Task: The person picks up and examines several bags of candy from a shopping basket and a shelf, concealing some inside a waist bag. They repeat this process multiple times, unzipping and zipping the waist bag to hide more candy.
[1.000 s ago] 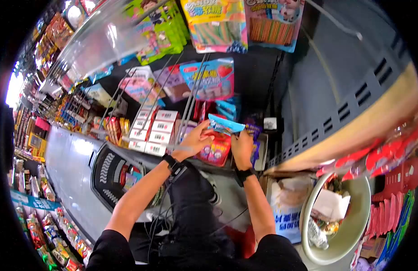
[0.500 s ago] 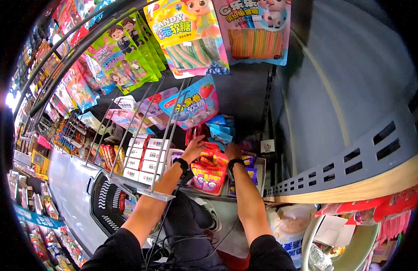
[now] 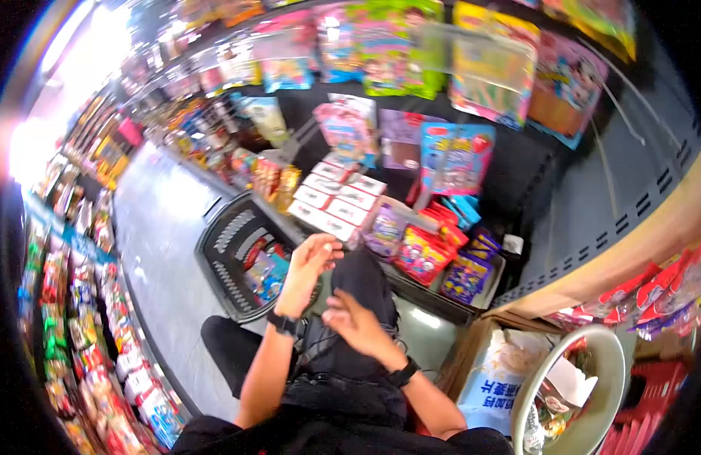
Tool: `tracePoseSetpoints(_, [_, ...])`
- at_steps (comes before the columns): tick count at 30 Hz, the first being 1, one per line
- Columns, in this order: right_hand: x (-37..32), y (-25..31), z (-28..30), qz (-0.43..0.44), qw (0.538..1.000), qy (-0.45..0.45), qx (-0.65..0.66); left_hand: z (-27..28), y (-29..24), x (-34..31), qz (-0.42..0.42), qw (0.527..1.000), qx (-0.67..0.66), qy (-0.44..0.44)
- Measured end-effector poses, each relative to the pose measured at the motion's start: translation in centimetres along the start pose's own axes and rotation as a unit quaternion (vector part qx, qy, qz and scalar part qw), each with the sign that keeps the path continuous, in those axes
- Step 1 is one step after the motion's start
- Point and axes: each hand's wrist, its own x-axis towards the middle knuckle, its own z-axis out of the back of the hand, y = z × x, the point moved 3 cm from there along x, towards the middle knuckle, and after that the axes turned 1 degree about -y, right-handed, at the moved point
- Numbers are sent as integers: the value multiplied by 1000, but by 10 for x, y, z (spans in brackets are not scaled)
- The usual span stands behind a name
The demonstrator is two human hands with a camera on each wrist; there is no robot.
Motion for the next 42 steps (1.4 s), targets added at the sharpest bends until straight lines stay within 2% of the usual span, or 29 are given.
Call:
tracePoseSetpoints(1, [-7,7,-33,-16,997,50,54,19,-1,-24,-36,999,20,-24])
tracePoseSetpoints(3, [-13,-1,-82,-105,981,131,94,50,-12,-74,-68,995,0,-75])
tracePoseSetpoints(6, [-24,11,-134,-113,972,201,-37,102,-17,-129,-135,979,-15,-152])
tracePoseSetpoints(7, [-27,16,-151,-102,974,199,-28,119,-14,-144,-157,972,-20,-176])
tracePoseSetpoints(9, [-24,18,-175,-91,965,226,-97,145,-13,-171,-122,962,45,-242])
tracePoseSetpoints(11, [-22,25,-195,-65,961,235,-133,162,-4,-184,-159,955,-10,-249])
tracePoseSetpoints(15, [-14,29,-224,-30,952,249,-178,186,-6,-197,-106,962,16,-252])
tracePoseSetpoints(19, [15,31,-243,8,935,256,-243,218,-9,-179,-134,962,-27,-236])
tracePoseSetpoints(20, [29,33,-242,29,928,265,-259,231,-7,-171,-164,949,-3,-269])
tracePoseSetpoints(21, [53,33,-239,51,924,264,-273,246,-6,-167,-125,953,17,-275])
tracePoseSetpoints(22, [82,43,-238,21,915,245,-321,265,-1,-157,-117,954,30,-273])
tracePoseSetpoints(23, [119,30,-230,22,942,228,-245,284,4,-143,-107,955,43,-271])
tracePoseSetpoints(25, [200,30,-231,28,948,243,-202,311,-3,-117,2,949,-128,-287])
tracePoseSetpoints(26, [244,19,-232,39,946,267,-178,326,-2,-97,18,954,-117,-275])
tracePoseSetpoints(28, [313,6,-246,-71,963,246,-82,344,-4,-51,40,957,-123,-260])
tracePoseSetpoints(30, [397,-61,-247,-133,962,226,-76,371,23,4,100,956,-114,-253])
tracePoseSetpoints(31, [426,-95,-246,-164,965,187,-78,387,58,34,138,952,-95,-257])
tracePoseSetpoints(33, [464,-171,-235,-204,965,109,-121,428,158,83,231,938,-33,-255])
tracePoseSetpoints(34, [483,-238,-218,-218,962,80,-146,457,249,104,242,942,-35,-230])
tracePoseSetpoints(35, [496,-304,-202,-232,956,55,-171,457,288,111,270,930,58,-242])
tracePoseSetpoints(36, [493,-337,-191,-174,924,2,-342,448,318,111,284,906,191,-249])
tracePoseSetpoints(37, [500,-371,-188,-189,930,36,-314,435,356,111,293,879,283,-249])
tracePoseSetpoints(39, [460,-441,-140,-255,838,111,-470,411,409,106,332,854,325,-235])
tracePoseSetpoints(40, [448,-459,-132,-267,781,106,-555,403,417,104,378,854,283,-218])
tracePoseSetpoints(41, [433,-510,-116,-244,781,77,-570,395,424,102,423,849,244,-200])
tracePoseSetpoints(42, [425,-536,-103,-161,806,60,-566,388,442,97,407,861,222,-207])
